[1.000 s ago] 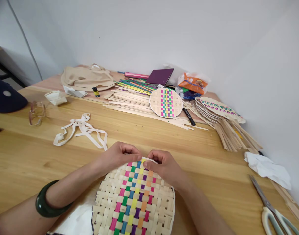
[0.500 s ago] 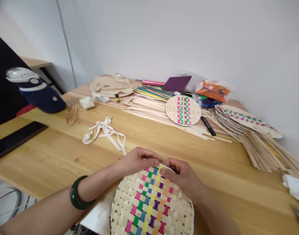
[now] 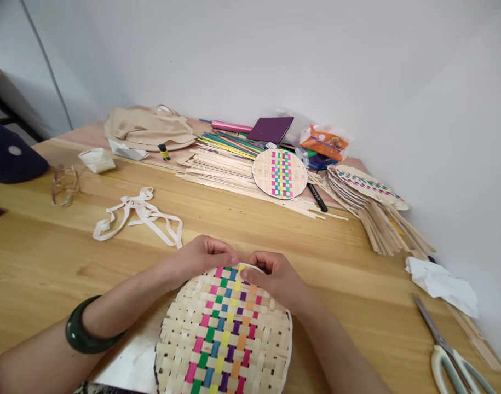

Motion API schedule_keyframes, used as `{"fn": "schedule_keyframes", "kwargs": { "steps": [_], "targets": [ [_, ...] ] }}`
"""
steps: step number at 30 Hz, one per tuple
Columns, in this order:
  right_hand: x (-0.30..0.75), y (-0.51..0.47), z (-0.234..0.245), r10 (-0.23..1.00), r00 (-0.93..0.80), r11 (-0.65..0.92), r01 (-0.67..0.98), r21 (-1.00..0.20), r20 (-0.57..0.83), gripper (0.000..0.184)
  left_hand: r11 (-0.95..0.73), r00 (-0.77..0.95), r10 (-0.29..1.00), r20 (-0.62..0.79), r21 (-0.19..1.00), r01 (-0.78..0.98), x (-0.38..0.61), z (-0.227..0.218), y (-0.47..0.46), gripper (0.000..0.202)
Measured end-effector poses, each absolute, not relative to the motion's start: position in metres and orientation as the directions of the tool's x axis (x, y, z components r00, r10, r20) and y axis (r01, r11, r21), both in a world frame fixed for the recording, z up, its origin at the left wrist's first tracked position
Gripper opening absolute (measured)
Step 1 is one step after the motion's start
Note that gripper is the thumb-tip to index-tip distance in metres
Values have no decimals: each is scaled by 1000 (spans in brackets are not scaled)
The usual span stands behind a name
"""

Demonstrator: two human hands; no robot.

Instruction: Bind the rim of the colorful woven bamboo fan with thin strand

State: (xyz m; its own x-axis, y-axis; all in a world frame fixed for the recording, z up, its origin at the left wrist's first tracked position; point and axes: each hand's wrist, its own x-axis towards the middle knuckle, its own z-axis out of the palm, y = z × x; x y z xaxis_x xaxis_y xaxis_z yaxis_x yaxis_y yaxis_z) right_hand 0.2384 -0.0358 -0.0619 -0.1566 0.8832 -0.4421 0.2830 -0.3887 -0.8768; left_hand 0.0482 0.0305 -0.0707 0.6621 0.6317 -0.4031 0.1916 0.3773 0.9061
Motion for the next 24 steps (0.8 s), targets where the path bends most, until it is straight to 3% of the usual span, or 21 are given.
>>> {"fn": "schedule_keyframes", "kwargs": {
  "steps": [11, 17, 24],
  "targets": [
    [239, -34, -71, 886, -194, -334, 364, -869, -422, 42, 261, 655, 687, -315, 948, 182, 52, -80, 29, 15],
    [242, -34, -78, 891, -180, -337, 356, -872, -418, 42, 312, 620, 680, -391, 920, 238, 49, -79, 31, 21],
    [243, -33, -78, 899, -183, -326, 328, -886, -399, 42, 292, 626, 694, -356, 934, 207, 49, -77, 30, 20]
  ]
}}
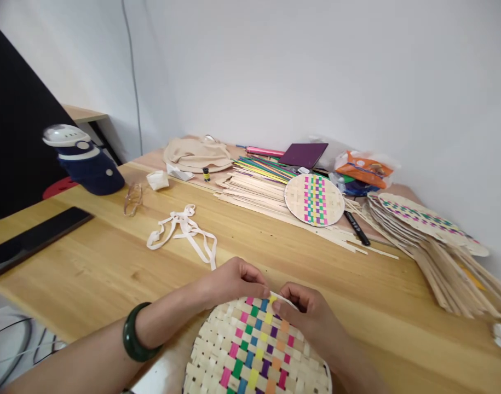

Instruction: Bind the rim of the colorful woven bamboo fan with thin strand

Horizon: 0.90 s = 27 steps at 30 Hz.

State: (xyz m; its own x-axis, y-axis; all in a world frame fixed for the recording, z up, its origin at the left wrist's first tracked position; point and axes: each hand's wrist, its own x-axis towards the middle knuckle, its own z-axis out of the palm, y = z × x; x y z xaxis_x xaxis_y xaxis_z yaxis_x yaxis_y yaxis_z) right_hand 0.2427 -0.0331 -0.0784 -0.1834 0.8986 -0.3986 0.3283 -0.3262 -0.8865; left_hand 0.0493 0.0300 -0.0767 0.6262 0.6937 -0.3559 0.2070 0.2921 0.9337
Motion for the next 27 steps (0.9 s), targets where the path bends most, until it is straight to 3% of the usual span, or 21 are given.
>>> {"fn": "schedule_keyframes", "kwargs": {
  "steps": [7, 11, 14, 17, 21, 27],
  "targets": [
    [239, -34, -68, 895, -180, -346, 301, -889, -409, 36, 374, 608, 667, -431, 899, 228, 49, -73, 30, 16],
    [250, -32, -64, 919, -125, -359, 118, -926, -373, 26, 435, 590, 650, -479, 871, 228, 48, -66, 30, 16],
    [270, -26, -66, 964, 55, -258, -30, -966, -260, 25, 472, 582, 639, -503, 854, 220, 46, -64, 31, 16],
    [295, -18, -66, 949, 264, -155, -74, -985, -170, 35, 488, 585, 640, -498, 852, 191, 44, -63, 33, 20],
    [331, -13, -64, 830, 556, -53, 22, -998, -32, 44, 497, 557, 679, -479, 858, 132, 39, -57, 37, 26],
    [372, -15, -70, 611, 787, -52, 150, -987, 87, 27, 430, 550, 760, -347, 902, -24, 25, -49, 47, 26]
  ]
}}
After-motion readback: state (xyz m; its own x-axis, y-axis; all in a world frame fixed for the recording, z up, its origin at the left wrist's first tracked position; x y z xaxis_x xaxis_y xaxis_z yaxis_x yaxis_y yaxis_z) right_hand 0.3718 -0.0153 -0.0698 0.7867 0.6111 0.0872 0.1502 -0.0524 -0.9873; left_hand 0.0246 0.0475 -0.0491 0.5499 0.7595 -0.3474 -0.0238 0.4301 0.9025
